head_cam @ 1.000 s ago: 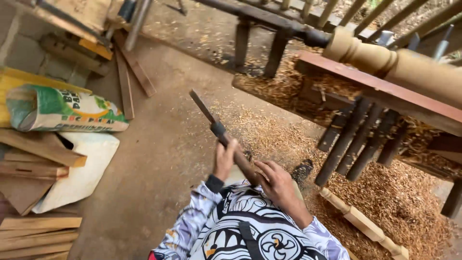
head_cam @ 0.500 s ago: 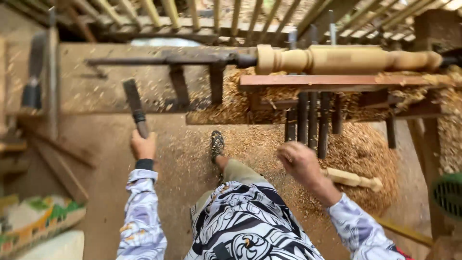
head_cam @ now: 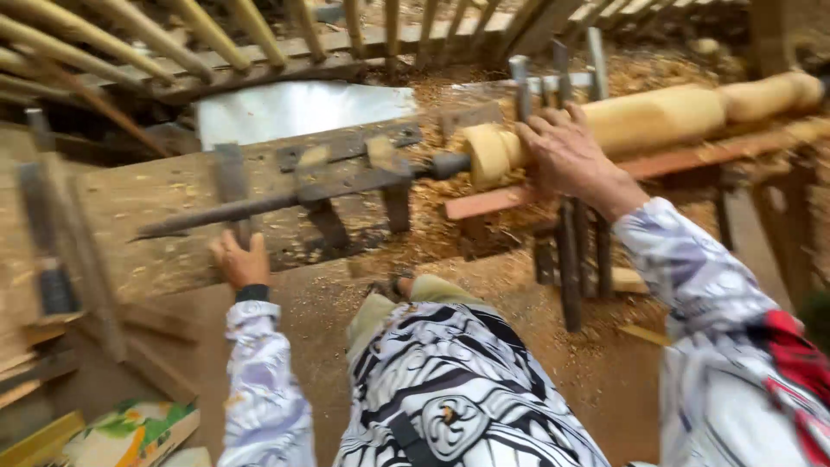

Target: The person shapes a cylindrical wooden piece mounted on a lathe using a chisel, creating wood shavings. They then remove the finished piece, retrieve a new rectangular block of wood, mount it on the lathe, and begin shaping it into a cylinder.

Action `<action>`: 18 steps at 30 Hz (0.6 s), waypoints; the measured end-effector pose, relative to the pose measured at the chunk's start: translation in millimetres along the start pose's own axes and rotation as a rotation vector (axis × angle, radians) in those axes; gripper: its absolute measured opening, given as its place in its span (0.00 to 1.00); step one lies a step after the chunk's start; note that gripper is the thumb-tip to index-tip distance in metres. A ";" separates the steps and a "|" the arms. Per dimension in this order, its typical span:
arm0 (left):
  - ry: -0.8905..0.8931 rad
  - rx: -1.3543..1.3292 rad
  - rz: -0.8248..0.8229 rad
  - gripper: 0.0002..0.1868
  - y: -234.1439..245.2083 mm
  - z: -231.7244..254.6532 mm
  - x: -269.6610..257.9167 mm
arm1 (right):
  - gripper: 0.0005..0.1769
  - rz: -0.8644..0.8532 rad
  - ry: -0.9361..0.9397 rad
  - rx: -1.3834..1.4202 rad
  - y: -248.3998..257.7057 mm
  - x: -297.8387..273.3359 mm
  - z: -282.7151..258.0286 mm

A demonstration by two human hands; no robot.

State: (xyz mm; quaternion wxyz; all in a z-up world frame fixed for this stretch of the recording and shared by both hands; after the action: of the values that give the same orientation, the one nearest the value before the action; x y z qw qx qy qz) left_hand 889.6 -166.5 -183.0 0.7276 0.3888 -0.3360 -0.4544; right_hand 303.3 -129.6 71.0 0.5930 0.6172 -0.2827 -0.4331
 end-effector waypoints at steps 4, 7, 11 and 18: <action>0.231 -0.143 0.155 0.27 82.4 -40.8 -19.5 | 0.32 -0.315 -0.175 0.182 35.2 36.6 -20.0; 0.386 -0.233 0.216 0.31 128.1 -74.0 -9.5 | 0.37 -0.245 -0.052 -0.110 -14.4 38.2 -4.0; 0.203 -0.228 0.172 0.39 158.1 -45.3 57.8 | 0.29 -0.249 -0.145 -0.071 -64.6 24.2 21.5; -0.354 0.178 -0.132 0.15 32.5 -59.5 80.6 | 0.27 0.137 -0.133 0.171 -6.9 14.9 3.2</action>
State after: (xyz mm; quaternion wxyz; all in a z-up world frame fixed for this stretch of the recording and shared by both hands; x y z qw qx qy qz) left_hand 981.8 -216.0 -171.8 0.5886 0.3867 -0.4714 -0.5308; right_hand 306.3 -143.0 61.5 0.5464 0.6146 -0.3986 -0.4060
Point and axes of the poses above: each hand's wrist, its own x-axis towards the middle knuckle, its own y-axis out of the back of the hand, z = x × y, the point moved 9 cm from there along x, towards the middle knuckle, and after that the axes turned 10 degrees about y, right-handed, at the moved point
